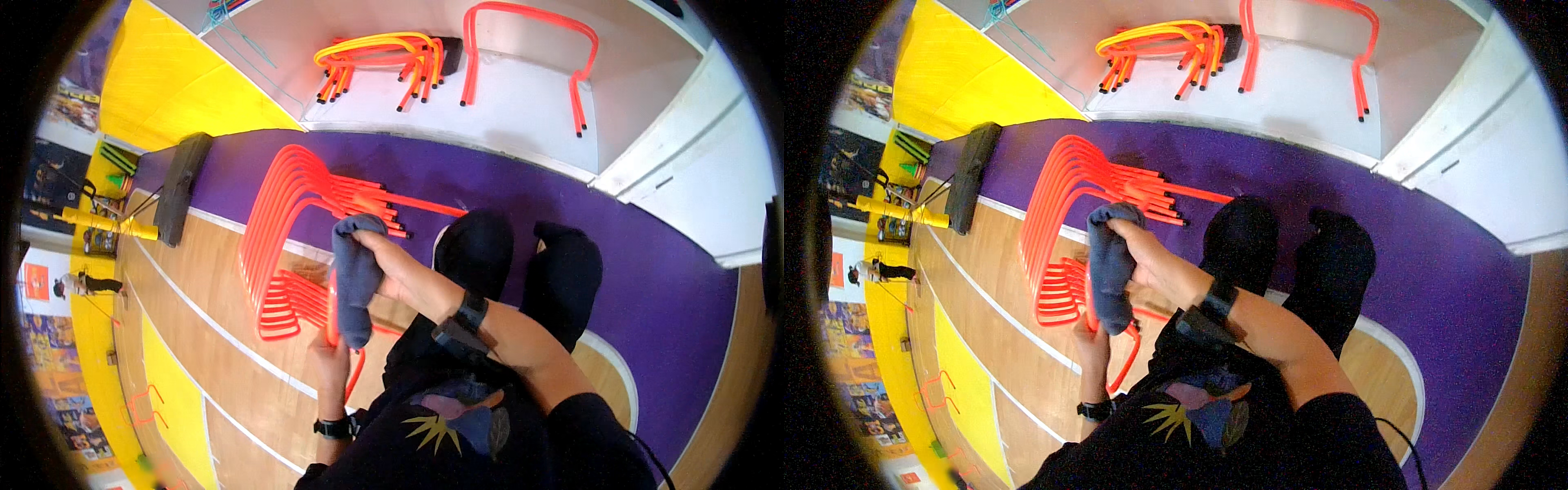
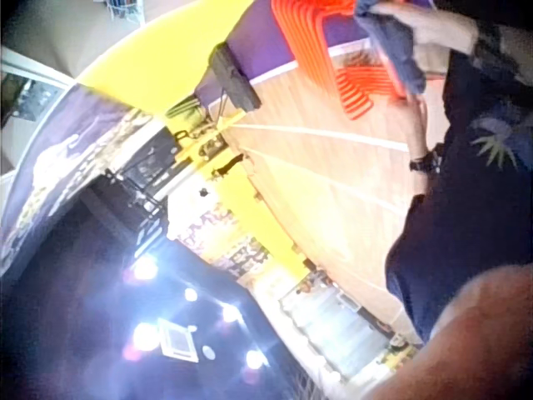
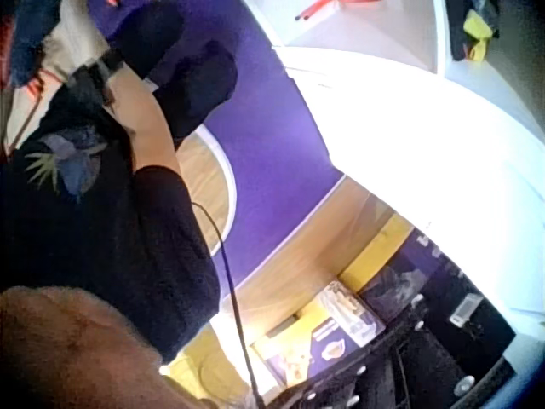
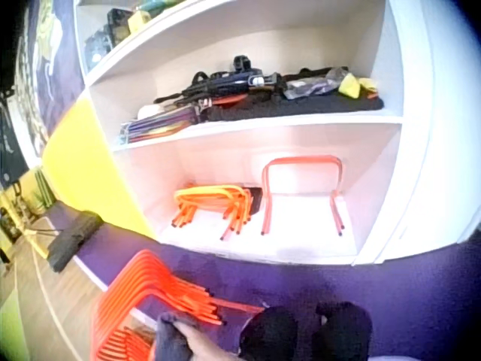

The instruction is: The person cleans orange hurdles with a cloth by hand and places them back into a storage shelf.

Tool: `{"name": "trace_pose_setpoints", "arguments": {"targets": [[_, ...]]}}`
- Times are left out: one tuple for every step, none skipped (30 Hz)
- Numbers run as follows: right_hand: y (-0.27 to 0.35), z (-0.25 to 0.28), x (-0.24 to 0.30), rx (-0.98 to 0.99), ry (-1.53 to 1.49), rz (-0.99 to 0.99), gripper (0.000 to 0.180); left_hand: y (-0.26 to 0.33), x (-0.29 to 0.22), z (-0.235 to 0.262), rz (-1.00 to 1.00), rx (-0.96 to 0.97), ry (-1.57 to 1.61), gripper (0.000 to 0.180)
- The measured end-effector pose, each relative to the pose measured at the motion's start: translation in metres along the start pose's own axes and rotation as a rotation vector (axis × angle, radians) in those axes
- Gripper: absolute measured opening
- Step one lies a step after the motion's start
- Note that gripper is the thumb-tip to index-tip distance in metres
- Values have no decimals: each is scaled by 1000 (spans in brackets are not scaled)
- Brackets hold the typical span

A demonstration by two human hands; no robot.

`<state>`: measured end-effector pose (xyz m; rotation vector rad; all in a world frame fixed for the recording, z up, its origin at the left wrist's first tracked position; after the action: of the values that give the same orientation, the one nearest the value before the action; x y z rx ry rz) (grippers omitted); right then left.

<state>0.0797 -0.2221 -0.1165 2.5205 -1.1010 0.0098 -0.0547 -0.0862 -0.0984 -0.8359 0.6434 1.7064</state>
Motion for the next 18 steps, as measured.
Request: {"name": "trace_pose_setpoints", "arguments": {"targets": [[0,-1,-4,-54,-87,-38,28,8,-19,4,46,-19,0,20],[6,-5,0,-75,-113,-44,29,10,-19,11,70,11,-28,21],[11,-6,2,-96,-140,-49,30,12,-15,17,93,41,-57,24],[7,9,8,-124,-164,-3,30,12,-15,19,69,74,-38,25],[5,15,19,0,-201,52,30,13,-10,22,49,109,-19,27],[5,31,31,-26,-202,56,30,15,-7,23,30,146,-1,29],[7,39,44,-50,-204,49,30,17,-7,24,18,173,27,25],[10,43,55,-49,-213,17,29,20,-13,24,2,196,56,22],[12,47,65,-42,-148,2,27,22,-15,24,-14,220,85,19],[15,58,80,-26,-73,60,27,22,-9,21,-37,272,48,16],[18,66,94,-8,9,114,27,23,-15,19,-62,288,63,17],[18,77,107,-86,130,195,24,23,-19,17,-86,292,60,16],[23,71,115,-54,199,223,23,23,-21,15,-105,293,58,15],[31,61,122,-22,272,250,21,24,-21,14,-132,294,51,15],[35,51,130,9,345,275,20,26,-19,14,-158,293,45,15],[23,71,144,-148,435,220,17,23,-21,8,-192,315,39,15],[22,69,145,-173,494,187,17,18,-15,7,-213,307,-43,16],[21,69,145,-196,554,151,17,12,-6,5,-232,297,-126,16]]}}
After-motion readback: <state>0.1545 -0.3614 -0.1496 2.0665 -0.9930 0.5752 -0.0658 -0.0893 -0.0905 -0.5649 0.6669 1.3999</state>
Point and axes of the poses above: each hand's wrist, its own y-axis away from the middle knuckle, its own z-axis out of the back of the hand, x = y × z, the point moved 6 cm from there along -y, towards the middle knuckle, and after that the axes turned 2 degrees about y, right-handed, at the moved point
